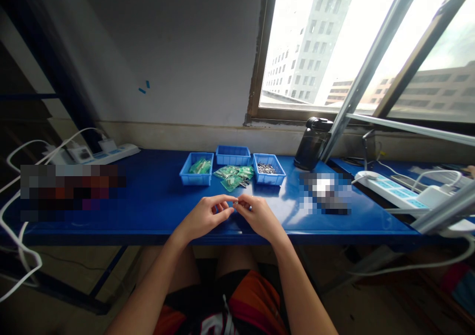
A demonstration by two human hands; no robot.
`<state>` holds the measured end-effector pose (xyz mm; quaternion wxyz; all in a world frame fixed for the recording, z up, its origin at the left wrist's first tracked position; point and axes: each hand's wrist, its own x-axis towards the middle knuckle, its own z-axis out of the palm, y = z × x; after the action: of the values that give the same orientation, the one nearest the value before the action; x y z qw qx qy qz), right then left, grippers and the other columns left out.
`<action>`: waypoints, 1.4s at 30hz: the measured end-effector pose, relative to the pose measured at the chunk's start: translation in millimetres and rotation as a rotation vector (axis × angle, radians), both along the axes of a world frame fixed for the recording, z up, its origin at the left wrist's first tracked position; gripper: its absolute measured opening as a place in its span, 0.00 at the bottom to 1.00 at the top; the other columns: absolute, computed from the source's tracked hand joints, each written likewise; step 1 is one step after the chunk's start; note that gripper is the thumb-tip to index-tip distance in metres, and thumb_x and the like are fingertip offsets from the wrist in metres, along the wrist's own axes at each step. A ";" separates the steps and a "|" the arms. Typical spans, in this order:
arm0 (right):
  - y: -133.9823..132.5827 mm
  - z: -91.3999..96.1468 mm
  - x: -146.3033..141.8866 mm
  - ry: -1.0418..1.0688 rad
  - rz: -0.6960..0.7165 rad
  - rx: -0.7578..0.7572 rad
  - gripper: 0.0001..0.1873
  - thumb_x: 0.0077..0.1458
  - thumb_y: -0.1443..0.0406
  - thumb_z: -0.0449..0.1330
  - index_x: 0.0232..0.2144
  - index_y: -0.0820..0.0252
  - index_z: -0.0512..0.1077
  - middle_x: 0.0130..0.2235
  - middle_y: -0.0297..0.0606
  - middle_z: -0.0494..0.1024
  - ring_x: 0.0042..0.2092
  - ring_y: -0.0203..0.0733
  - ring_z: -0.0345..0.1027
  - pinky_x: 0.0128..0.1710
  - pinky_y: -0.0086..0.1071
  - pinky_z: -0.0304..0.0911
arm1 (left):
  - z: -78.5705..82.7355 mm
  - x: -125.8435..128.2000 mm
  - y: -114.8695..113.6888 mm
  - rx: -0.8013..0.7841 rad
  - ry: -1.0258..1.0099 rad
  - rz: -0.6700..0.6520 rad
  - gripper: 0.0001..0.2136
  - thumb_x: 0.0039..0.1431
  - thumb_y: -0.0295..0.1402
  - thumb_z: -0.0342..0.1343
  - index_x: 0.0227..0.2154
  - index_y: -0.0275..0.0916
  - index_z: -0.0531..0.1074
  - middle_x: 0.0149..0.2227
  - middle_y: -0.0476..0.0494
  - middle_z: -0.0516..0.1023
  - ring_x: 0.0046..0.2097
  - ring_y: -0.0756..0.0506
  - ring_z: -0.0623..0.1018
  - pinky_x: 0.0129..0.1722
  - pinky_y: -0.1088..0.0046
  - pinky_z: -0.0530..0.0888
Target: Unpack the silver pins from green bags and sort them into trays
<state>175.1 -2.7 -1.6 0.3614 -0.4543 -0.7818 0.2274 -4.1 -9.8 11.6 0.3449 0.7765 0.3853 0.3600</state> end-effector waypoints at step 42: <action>-3.5 4.5 -0.1 0.074 -0.041 -0.025 0.13 0.56 0.58 0.54 0.29 0.61 0.71 0.24 0.33 0.71 0.26 0.35 0.62 0.26 0.27 0.57 | -3.9 -0.9 5.1 0.063 0.118 0.186 0.12 0.56 0.36 0.48 0.34 0.38 0.75 0.27 0.47 0.76 0.30 0.48 0.73 0.29 0.76 0.66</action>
<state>175.0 -6.2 2.8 0.3890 -0.4658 -0.7557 0.2463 -5.0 -4.7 7.7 0.2620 0.7677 0.4640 0.3560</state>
